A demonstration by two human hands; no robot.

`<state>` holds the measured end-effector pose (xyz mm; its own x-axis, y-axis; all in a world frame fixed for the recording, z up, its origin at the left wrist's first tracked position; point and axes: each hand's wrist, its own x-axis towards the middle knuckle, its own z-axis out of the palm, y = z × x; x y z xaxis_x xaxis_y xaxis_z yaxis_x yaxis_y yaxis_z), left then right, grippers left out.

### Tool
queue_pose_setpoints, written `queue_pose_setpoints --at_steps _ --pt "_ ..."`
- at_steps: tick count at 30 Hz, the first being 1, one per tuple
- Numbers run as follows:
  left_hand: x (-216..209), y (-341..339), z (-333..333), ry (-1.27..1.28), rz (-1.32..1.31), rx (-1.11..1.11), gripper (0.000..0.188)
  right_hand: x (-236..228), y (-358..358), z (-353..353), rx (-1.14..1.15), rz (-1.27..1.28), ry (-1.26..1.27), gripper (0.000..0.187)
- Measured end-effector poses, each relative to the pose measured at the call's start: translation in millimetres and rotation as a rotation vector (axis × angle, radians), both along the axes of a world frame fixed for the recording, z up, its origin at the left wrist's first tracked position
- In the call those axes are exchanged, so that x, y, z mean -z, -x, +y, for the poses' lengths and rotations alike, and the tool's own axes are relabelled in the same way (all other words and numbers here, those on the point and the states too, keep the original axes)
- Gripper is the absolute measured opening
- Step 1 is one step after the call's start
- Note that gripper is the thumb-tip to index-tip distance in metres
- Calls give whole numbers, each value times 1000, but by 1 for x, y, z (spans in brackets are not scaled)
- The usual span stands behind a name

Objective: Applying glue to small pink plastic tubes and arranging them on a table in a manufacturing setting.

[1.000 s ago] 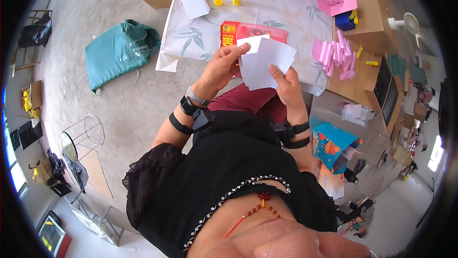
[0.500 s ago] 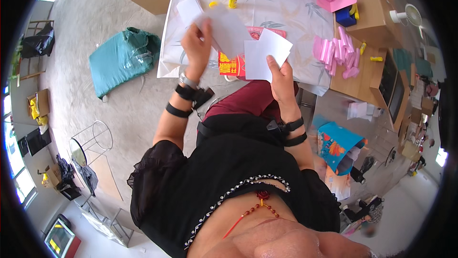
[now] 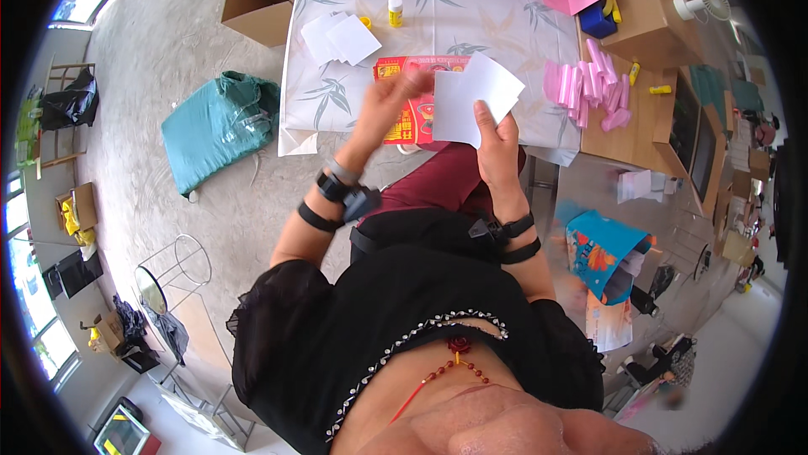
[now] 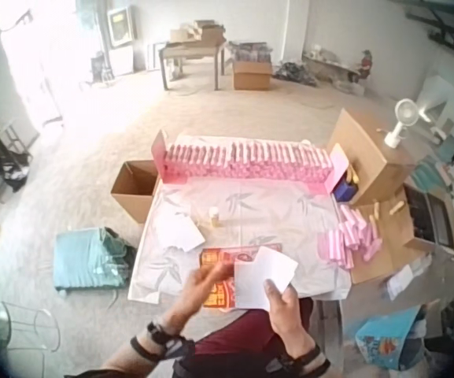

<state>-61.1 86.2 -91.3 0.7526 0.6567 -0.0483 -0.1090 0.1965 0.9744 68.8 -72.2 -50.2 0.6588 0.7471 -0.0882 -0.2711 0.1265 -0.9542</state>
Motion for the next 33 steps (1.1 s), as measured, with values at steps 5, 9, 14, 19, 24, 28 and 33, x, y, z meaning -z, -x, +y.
queue_pose_setpoints --at_steps 5,9,14,19,24,28,33 --pt "-33 -9 -57 139 -1 -153 31 -2 -1 -9 -72 -135 79 35" --pt "-45 -10 -57 231 -130 -283 28 -8 -10 -22 -95 -162 138 38" --pt "-55 -13 -59 239 -160 -249 26 -17 -20 -36 -178 -223 171 36" --pt "-59 -15 -67 231 -134 -214 25 -27 -23 -44 -273 -304 226 34" --pt "-57 -16 -71 370 -243 -134 21 -32 -24 -46 -300 -391 231 32" --pt "-55 -18 -71 366 -228 -155 21 -33 -25 -45 -301 -398 214 33" --pt "-56 -14 -67 559 -361 -105 21 -35 -24 -40 -306 -462 281 35"
